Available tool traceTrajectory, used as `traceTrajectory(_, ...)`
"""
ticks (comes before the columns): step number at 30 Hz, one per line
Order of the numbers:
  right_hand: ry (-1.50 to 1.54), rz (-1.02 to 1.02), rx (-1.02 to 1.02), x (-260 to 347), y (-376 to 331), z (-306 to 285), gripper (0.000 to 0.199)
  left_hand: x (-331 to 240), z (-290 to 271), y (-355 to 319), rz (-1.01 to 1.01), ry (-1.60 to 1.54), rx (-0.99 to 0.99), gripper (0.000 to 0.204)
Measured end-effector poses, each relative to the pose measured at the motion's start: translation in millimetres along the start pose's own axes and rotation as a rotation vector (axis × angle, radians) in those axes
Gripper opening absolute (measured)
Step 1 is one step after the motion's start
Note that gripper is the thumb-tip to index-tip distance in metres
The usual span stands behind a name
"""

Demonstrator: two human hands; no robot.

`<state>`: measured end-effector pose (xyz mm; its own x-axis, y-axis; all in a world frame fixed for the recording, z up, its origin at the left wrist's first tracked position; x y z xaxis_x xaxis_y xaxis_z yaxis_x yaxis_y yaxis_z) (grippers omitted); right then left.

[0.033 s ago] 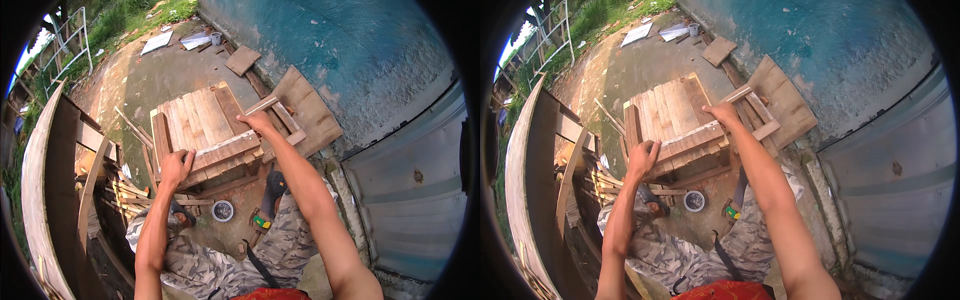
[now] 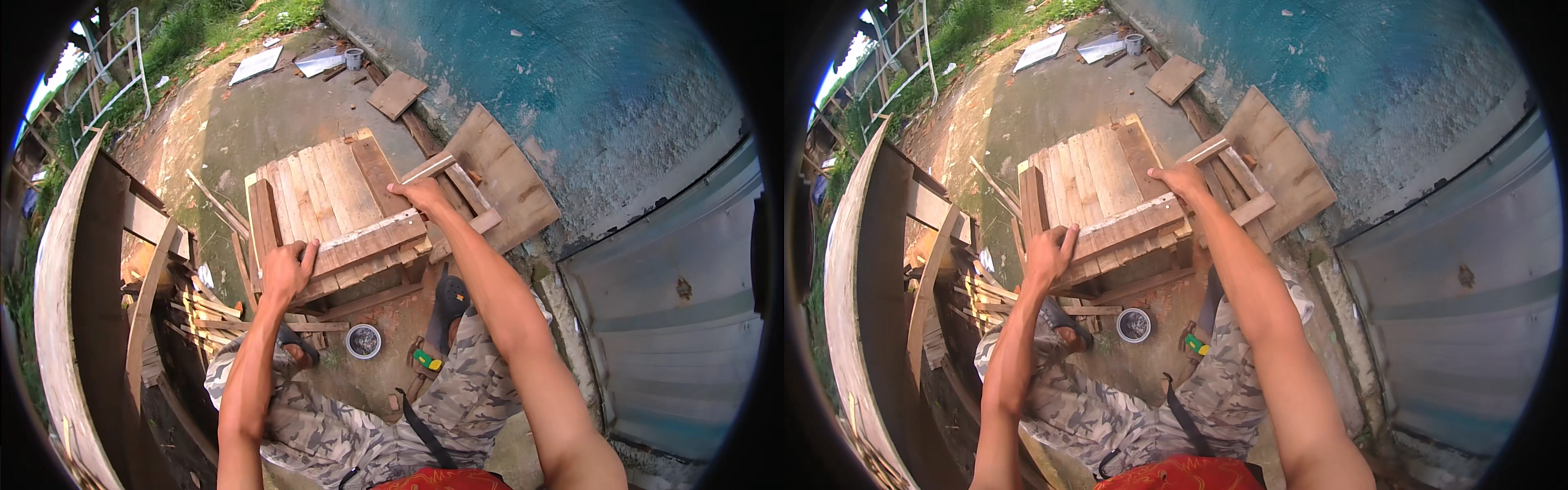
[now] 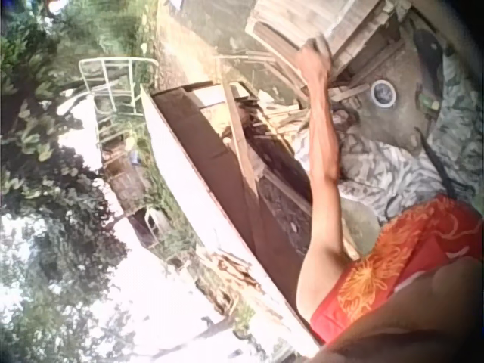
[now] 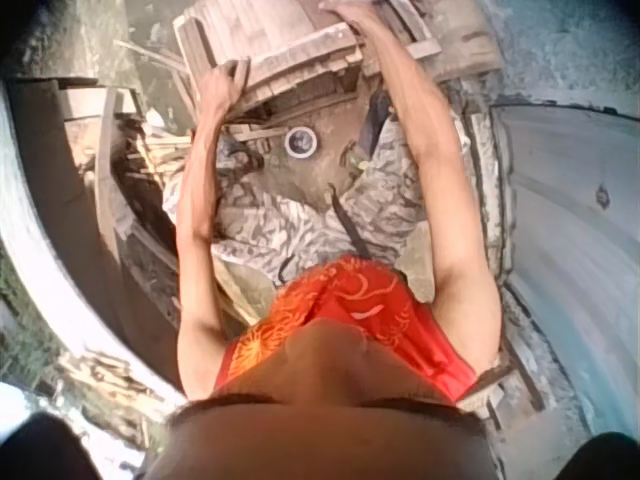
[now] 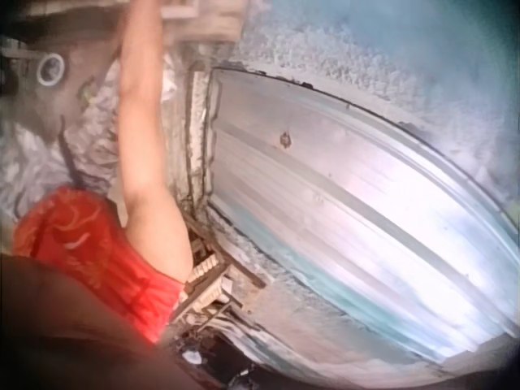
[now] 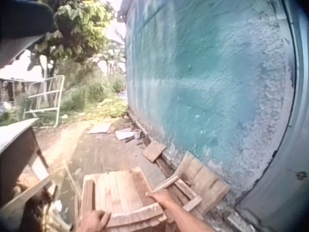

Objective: The person assembles a small wooden box-like structure by positioning wooden planks and securing them with nails. They use a hammer to drive nails into the wood and a hand saw to trim a plank to size.

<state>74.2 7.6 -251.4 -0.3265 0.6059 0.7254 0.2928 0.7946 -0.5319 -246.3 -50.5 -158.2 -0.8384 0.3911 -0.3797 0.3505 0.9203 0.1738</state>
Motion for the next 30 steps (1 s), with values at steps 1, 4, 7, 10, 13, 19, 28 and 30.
traceTrajectory(1,0.083,0.009,0.015,2,4,-2,0.056,0,-3,6,0.017,0.036,-0.035,0.048)
traceTrajectory(4,0.04,0.028,-0.023,3,8,-6,0.055,-2,-5,5,0.043,0.073,-0.084,0.049)
traceTrajectory(7,0.032,-0.024,-0.036,6,6,-6,0.061,-10,-19,0,0.117,0.027,-0.213,0.041)
traceTrajectory(10,0.043,-0.066,-0.042,4,-2,-3,0.071,-38,-33,-22,0.426,0.01,-0.419,0.023)
traceTrajectory(13,0.195,-0.114,-0.093,-3,-13,-8,0.064,-69,-13,-67,0.821,0.004,-0.44,0.015)
traceTrajectory(19,0.319,-0.289,-0.349,-39,-34,-45,0.05,-39,176,-174,0.509,-0.108,0.552,0.017)
traceTrajectory(28,-0.551,0.187,0.034,-246,-47,13,0.032,32,326,-219,0.081,-0.156,0.652,0.023)
traceTrajectory(30,-0.761,0.137,0.246,-292,-65,58,0.036,52,349,-228,-0.235,-0.182,0.782,0.023)
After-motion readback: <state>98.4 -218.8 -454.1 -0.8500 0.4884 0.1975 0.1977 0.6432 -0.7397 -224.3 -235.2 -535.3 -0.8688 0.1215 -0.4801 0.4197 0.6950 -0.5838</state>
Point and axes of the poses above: each hand's wrist, its own y-axis towards the middle knuckle, its own z-axis out of the palm, x = y × z, the point moved 9 cm from there along y, towards the middle knuckle, and after that the axes turned 7 degrees about z, right-handed, at the moved point
